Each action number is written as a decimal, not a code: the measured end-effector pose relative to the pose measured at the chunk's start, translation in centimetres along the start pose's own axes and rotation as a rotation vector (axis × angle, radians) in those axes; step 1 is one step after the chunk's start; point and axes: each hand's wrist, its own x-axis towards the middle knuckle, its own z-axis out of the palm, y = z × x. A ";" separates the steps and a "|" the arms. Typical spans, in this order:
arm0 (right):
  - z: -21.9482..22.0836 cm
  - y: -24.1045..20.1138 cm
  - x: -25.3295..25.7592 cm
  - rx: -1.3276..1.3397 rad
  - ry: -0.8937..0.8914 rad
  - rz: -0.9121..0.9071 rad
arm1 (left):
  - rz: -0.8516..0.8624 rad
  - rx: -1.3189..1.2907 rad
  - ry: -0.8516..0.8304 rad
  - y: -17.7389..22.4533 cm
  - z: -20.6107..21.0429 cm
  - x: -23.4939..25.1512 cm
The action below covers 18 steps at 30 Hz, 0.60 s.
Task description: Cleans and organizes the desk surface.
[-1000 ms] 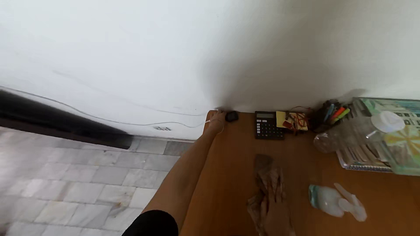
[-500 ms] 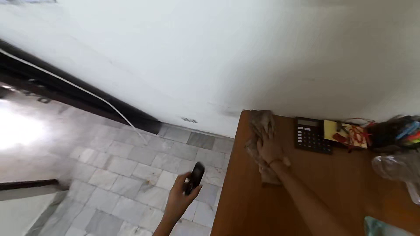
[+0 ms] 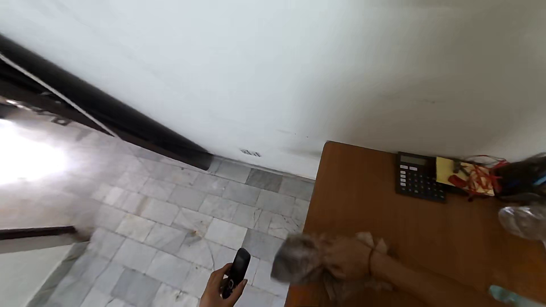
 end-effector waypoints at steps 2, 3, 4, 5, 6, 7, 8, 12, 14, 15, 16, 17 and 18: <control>-4.4 2.5 1.4 0.016 -0.016 0.241 | 0.045 -0.007 0.013 0.5 0.4 0.6; -5.8 4.3 2.1 0.014 0.065 0.331 | 0.052 -0.011 0.017 0.8 0.6 0.9; -7.0 6.1 2.8 -0.007 0.150 0.420 | 0.057 -0.017 0.020 1.1 0.8 1.1; -8.3 7.6 3.4 -0.026 0.204 0.506 | 0.057 -0.027 0.020 1.5 1.0 1.2; -9.4 9.0 3.7 -0.030 0.252 0.579 | 0.055 -0.042 0.021 1.8 1.3 1.4; -10.4 10.1 3.8 -0.017 0.306 0.630 | 0.057 -0.056 0.022 2.1 1.5 1.4; -11.2 11.0 3.5 -0.009 0.345 0.674 | 0.062 -0.066 0.021 2.4 1.7 1.4; -10.5 12.2 0.7 -0.034 0.496 0.805 | 0.138 -0.033 0.005 2.9 1.6 1.3; -8.9 11.9 -1.1 -0.035 0.581 0.900 | 0.191 0.017 0.005 3.0 1.5 1.4; -8.0 11.5 -1.8 -0.017 0.614 0.968 | 0.212 0.038 0.012 3.1 1.4 1.4; -7.1 11.1 -2.3 0.000 0.660 1.037 | 0.245 0.055 0.029 3.2 1.5 1.6; -6.3 10.8 -2.6 0.020 0.718 1.104 | 0.284 0.066 0.053 3.4 1.6 1.8; -5.5 10.4 -2.7 0.050 0.767 1.174 | 0.324 0.079 0.076 3.9 1.7 2.1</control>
